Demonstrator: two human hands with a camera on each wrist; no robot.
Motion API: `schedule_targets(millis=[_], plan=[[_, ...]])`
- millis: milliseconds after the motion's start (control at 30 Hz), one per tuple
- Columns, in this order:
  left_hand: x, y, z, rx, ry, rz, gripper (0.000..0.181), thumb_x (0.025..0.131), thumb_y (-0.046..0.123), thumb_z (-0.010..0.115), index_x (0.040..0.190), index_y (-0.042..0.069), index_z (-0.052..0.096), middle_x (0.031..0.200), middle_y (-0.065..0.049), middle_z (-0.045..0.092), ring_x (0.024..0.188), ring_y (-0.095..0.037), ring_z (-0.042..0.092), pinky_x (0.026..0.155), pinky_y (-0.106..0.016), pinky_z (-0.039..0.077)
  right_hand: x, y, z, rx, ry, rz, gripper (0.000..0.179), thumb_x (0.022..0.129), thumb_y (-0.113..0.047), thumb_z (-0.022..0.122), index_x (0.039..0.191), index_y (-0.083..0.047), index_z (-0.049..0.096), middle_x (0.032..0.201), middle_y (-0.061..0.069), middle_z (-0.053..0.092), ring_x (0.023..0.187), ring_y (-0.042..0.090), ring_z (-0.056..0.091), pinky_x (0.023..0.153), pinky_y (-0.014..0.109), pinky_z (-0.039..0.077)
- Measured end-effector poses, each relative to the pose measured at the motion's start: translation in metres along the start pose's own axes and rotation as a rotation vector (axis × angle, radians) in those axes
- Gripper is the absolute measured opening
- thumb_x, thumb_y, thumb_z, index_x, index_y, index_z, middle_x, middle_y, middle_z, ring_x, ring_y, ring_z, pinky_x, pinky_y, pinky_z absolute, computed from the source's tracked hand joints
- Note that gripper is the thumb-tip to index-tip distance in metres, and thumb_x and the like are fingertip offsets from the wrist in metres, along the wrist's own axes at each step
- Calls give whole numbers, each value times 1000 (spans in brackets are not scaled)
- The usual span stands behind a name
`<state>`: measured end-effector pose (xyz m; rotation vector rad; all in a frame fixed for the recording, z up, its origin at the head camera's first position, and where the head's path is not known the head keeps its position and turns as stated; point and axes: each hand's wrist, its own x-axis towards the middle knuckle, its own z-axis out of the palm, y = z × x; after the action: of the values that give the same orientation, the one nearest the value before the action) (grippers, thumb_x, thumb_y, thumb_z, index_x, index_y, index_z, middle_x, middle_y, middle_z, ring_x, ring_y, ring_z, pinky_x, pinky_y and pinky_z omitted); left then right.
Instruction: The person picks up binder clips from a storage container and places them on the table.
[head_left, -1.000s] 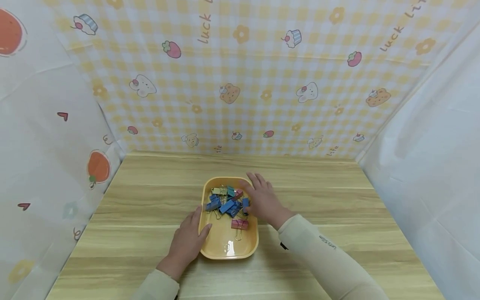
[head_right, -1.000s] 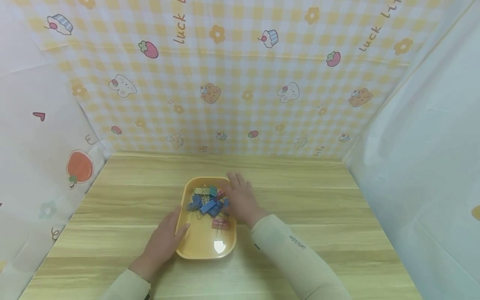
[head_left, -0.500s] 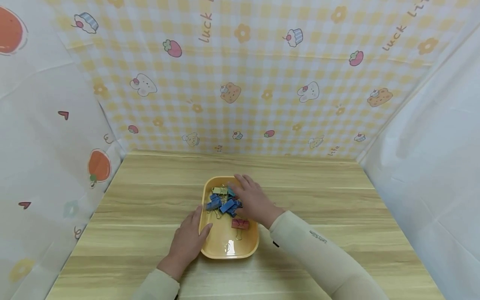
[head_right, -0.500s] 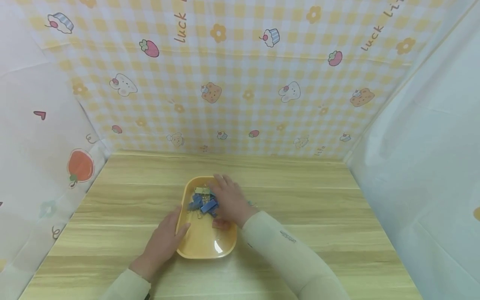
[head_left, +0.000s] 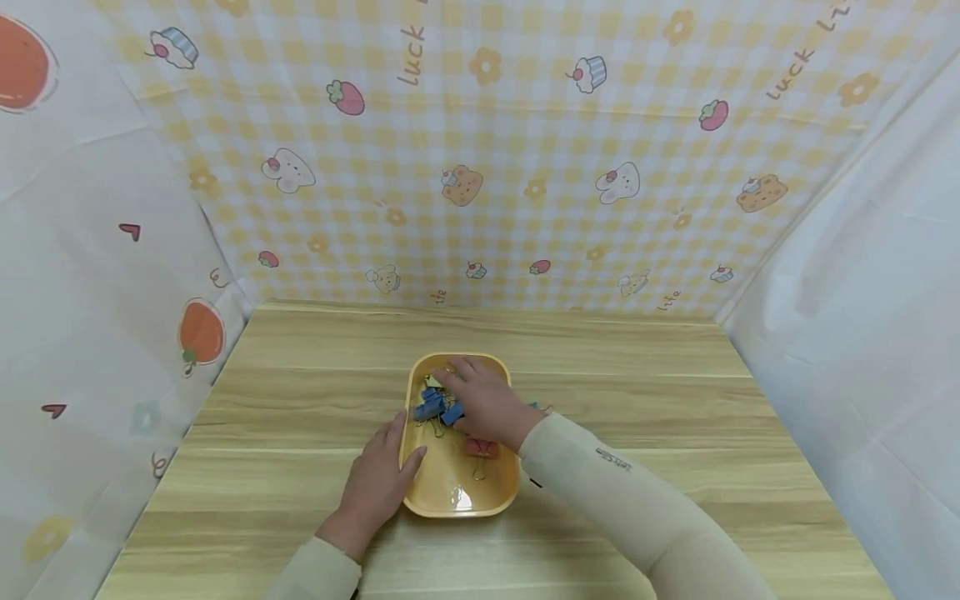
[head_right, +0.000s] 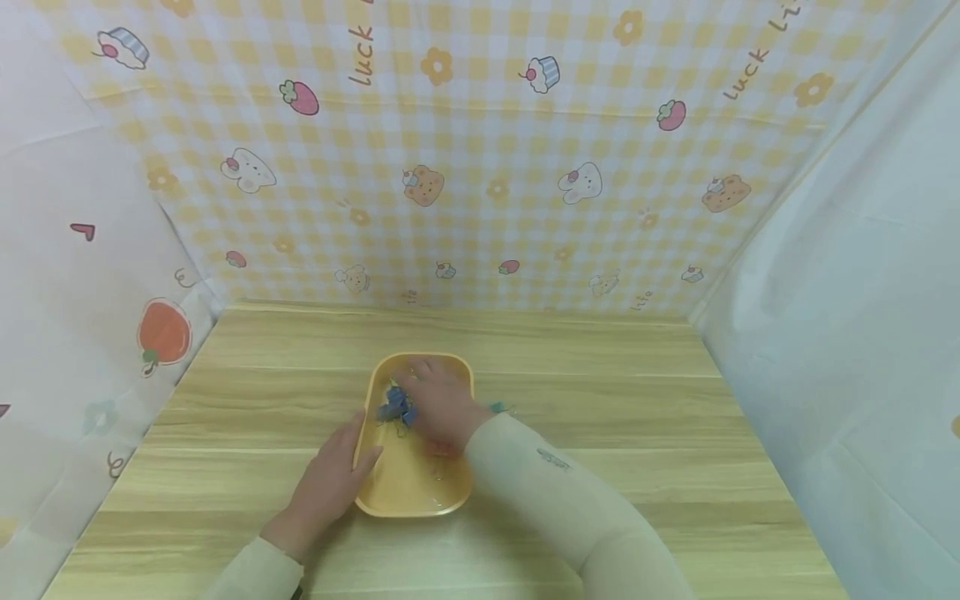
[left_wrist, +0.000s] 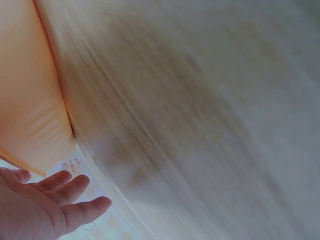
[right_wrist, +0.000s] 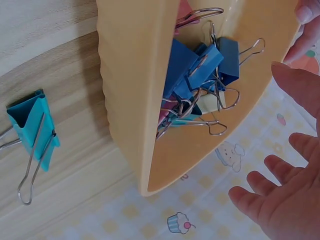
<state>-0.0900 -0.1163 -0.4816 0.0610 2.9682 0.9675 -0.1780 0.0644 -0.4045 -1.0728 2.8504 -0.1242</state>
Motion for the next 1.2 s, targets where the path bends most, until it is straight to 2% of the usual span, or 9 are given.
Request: schedule_targets(millis=[267, 567, 800, 1067, 1200], plan=[[-1, 1, 0, 6, 6, 3, 66, 99, 37, 53, 150, 4, 29, 140, -29, 45, 124, -47, 47, 92, -65, 41, 12, -3, 6, -22, -56, -8, 76, 83, -19, 76, 149, -17, 39, 152, 7, 35, 141, 24, 30, 113, 39, 32], [-2, 2, -2, 8, 4, 6, 66, 99, 36, 54, 151, 4, 29, 140, -29, 44, 125, -47, 46, 92, -65, 41, 22, -14, 10, -92, -136, -13, 66, 87, -25, 73, 146, -21, 43, 152, 2, 36, 141, 23, 31, 101, 47, 44], [-2, 2, -2, 8, 2, 6, 66, 99, 35, 54, 151, 3, 29, 140, -29, 44, 126, -47, 45, 93, -65, 41, 26, -22, 8, -115, -194, -25, 63, 90, -23, 70, 147, -18, 43, 151, 2, 39, 142, 21, 30, 115, 42, 26], [-2, 2, -1, 12, 15, 24, 66, 98, 35, 55, 150, 3, 29, 140, -29, 44, 125, -47, 46, 91, -65, 42, 35, -21, 17, -139, -180, -42, 54, 92, -18, 66, 143, -20, 47, 146, -1, 45, 139, 20, 34, 113, 40, 31], [-2, 2, -1, 7, 13, 16, 65, 98, 33, 55, 150, 3, 30, 140, -28, 45, 125, -46, 46, 92, -64, 41, 39, -23, 19, -138, -198, -39, 52, 93, -16, 65, 142, -19, 48, 146, 0, 45, 140, 22, 35, 115, 36, 28]])
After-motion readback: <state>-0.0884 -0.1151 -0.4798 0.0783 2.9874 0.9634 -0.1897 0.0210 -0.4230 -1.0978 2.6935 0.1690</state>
